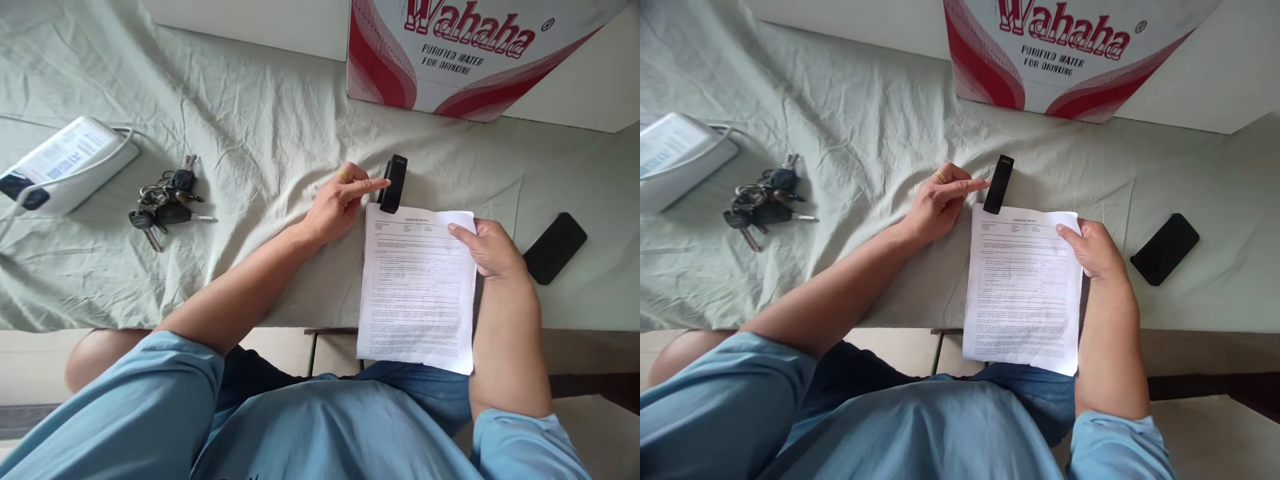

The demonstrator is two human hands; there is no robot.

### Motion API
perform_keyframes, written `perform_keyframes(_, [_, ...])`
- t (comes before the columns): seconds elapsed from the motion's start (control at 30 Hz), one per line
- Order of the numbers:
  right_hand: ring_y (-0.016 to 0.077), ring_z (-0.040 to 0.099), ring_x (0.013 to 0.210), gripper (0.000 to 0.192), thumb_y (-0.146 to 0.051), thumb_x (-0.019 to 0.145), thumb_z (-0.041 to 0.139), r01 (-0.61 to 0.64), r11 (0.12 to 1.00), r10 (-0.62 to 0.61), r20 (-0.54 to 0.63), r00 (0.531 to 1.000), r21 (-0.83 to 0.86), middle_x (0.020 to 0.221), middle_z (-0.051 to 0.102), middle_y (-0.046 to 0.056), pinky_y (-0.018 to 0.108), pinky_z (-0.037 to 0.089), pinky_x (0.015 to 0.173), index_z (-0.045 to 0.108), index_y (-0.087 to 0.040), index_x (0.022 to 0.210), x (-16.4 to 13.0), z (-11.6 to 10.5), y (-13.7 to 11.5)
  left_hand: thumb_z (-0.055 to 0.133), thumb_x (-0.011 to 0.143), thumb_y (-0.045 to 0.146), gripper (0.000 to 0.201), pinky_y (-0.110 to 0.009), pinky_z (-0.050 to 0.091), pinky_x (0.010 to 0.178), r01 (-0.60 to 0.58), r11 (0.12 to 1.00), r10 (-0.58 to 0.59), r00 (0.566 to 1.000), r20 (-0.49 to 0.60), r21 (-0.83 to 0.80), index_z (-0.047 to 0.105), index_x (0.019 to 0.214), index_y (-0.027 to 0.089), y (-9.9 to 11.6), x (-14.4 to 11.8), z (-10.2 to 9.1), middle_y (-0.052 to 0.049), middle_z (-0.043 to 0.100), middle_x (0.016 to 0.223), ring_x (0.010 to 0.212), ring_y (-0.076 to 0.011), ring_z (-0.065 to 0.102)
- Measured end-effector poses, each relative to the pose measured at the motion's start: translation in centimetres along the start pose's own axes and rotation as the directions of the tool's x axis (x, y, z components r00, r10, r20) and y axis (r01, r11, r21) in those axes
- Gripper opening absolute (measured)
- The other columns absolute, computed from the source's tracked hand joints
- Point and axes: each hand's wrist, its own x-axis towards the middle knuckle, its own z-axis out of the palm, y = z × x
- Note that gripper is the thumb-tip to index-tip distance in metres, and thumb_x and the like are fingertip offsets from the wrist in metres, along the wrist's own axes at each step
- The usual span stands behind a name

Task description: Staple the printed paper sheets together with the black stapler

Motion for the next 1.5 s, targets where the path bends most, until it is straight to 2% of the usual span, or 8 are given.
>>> perform_keyframes(0.47, [0.0304, 0.082, 0.059, 0.043, -0.06, 0.063, 0.113, 0.017, 1.0, -0.016, -0.024, 1.0, 0.021, 0.07, 0.085, 0.0, 0.044, 0.071, 0.054, 0.087, -0.031, 0.082, 0.6, -1.5, 1.0, 0.058, 0.107, 0.012, 0.05, -0.029, 0.051, 0.073, -0.163, 0.959, 0.14, 0.984, 0.111, 0.232, 0.091, 0.138, 0.033, -0.5, -0.8, 1.1, -0.007, 0.079, 0.113, 0.093, -0.0184, 0.072])
perform_keyframes(0.67, [0.0274, 0.085, 0.073, 0.049, -0.065, 0.064, 0.113, 0.077, 0.997, -0.075, -0.065, 0.995, 0.027, 0.086, 0.091, 0.0, 0.044, 0.075, 0.068, 0.09, -0.031, 0.09, -0.5, -0.6, -0.1, 0.056, 0.103, 0.007, 0.06, -0.03, 0.055, 0.074, -0.123, 0.969, 0.084, 0.979, 0.183, 0.212, 0.087, 0.149, 0.03, -0.3, -0.6, 1.1, -0.01, 0.082, 0.105, 0.097, -0.0216, 0.076])
perform_keyframes(0.8, [0.0222, 0.085, 0.079, 0.042, -0.062, 0.075, 0.109, 0.042, 0.998, -0.035, 0.174, 0.984, -0.038, 0.093, 0.092, 0.001, 0.036, 0.073, 0.075, 0.093, -0.028, 0.095, -2.5, -0.7, -1.8, 0.054, 0.109, 0.016, 0.051, -0.033, 0.062, 0.096, -0.107, 0.989, 0.12, 0.984, 0.129, -0.101, 0.087, 0.147, 0.025, -0.8, 0.1, 0.5, -0.008, 0.082, 0.105, 0.096, -0.0182, 0.077])
perform_keyframes(0.9, [0.0218, 0.084, 0.076, 0.034, -0.058, 0.079, 0.107, 0.071, 0.996, -0.045, 0.362, 0.931, -0.059, 0.084, 0.089, 0.001, 0.034, 0.072, 0.072, 0.093, -0.028, 0.089, -3.5, -0.9, -2.5, 0.068, 0.108, 0.036, 0.044, -0.032, 0.061, 0.087, 0.033, 0.971, -0.009, 0.995, 0.104, -0.236, 0.082, 0.148, 0.023, -0.2, 0.5, -0.2, -0.006, 0.082, 0.101, 0.085, -0.0163, 0.07])
perform_keyframes(1.03, [0.0208, 0.08, 0.07, 0.034, -0.054, 0.073, 0.112, 0.204, 0.975, -0.212, 0.101, 0.972, 0.088, 0.081, 0.086, -0.002, 0.037, 0.071, 0.068, 0.09, -0.031, 0.086, -2.9, 0.3, -1.9, 0.063, 0.109, 0.078, 0.064, -0.031, 0.047, 0.064, 0.287, 0.87, -0.207, 0.951, 0.231, -0.402, 0.083, 0.101, 0.018, 1.1, 0.7, -1.2, -0.005, 0.074, 0.081, 0.065, -0.0131, 0.056])
perform_keyframes(1.17, [0.0275, 0.085, 0.085, 0.035, -0.055, 0.074, 0.111, 0.272, 0.956, -0.259, -0.119, 0.959, 0.113, 0.084, 0.085, -0.003, 0.049, 0.076, 0.086, 0.087, -0.034, 0.09, -1.7, 1.9, -1.1, 0.059, 0.103, 0.094, 0.08, -0.034, 0.038, 0.06, 0.352, 0.836, -0.221, 0.918, 0.328, -0.421, 0.062, 0.068, 0.022, 1.8, 0.8, -2.1, -0.001, 0.055, 0.063, 0.058, -0.0126, 0.046])
perform_keyframes(1.3, [0.0296, 0.088, 0.092, 0.039, -0.054, 0.071, 0.113, 0.284, 0.951, -0.258, -0.19, 0.947, 0.127, 0.087, 0.087, -0.002, 0.053, 0.077, 0.096, 0.087, -0.034, 0.09, -1.4, 2.6, -1.3, 0.084, 0.092, 0.081, 0.068, -0.033, 0.034, 0.061, 0.3, 0.903, -0.177, 0.912, 0.371, -0.308, 0.058, 0.07, 0.022, 1.4, 1.0, -2.1, 0.002, 0.05, 0.065, 0.064, -0.0125, 0.044])
perform_keyframes(1.5, [0.0348, 0.088, 0.123, 0.049, -0.055, 0.067, 0.114, 0.249, 0.956, -0.227, -0.142, 0.963, 0.157, 0.115, 0.093, 0.002, 0.061, 0.068, 0.123, 0.088, -0.034, 0.103, -1.3, 2.1, -1.8, 0.096, 0.077, 0.087, 0.077, -0.029, 0.047, 0.06, 0.351, 0.84, -0.306, 0.936, 0.173, -0.413, 0.053, 0.076, 0.023, 0.7, 1.1, -1.4, 0.0, 0.057, 0.073, 0.071, -0.015, 0.057])
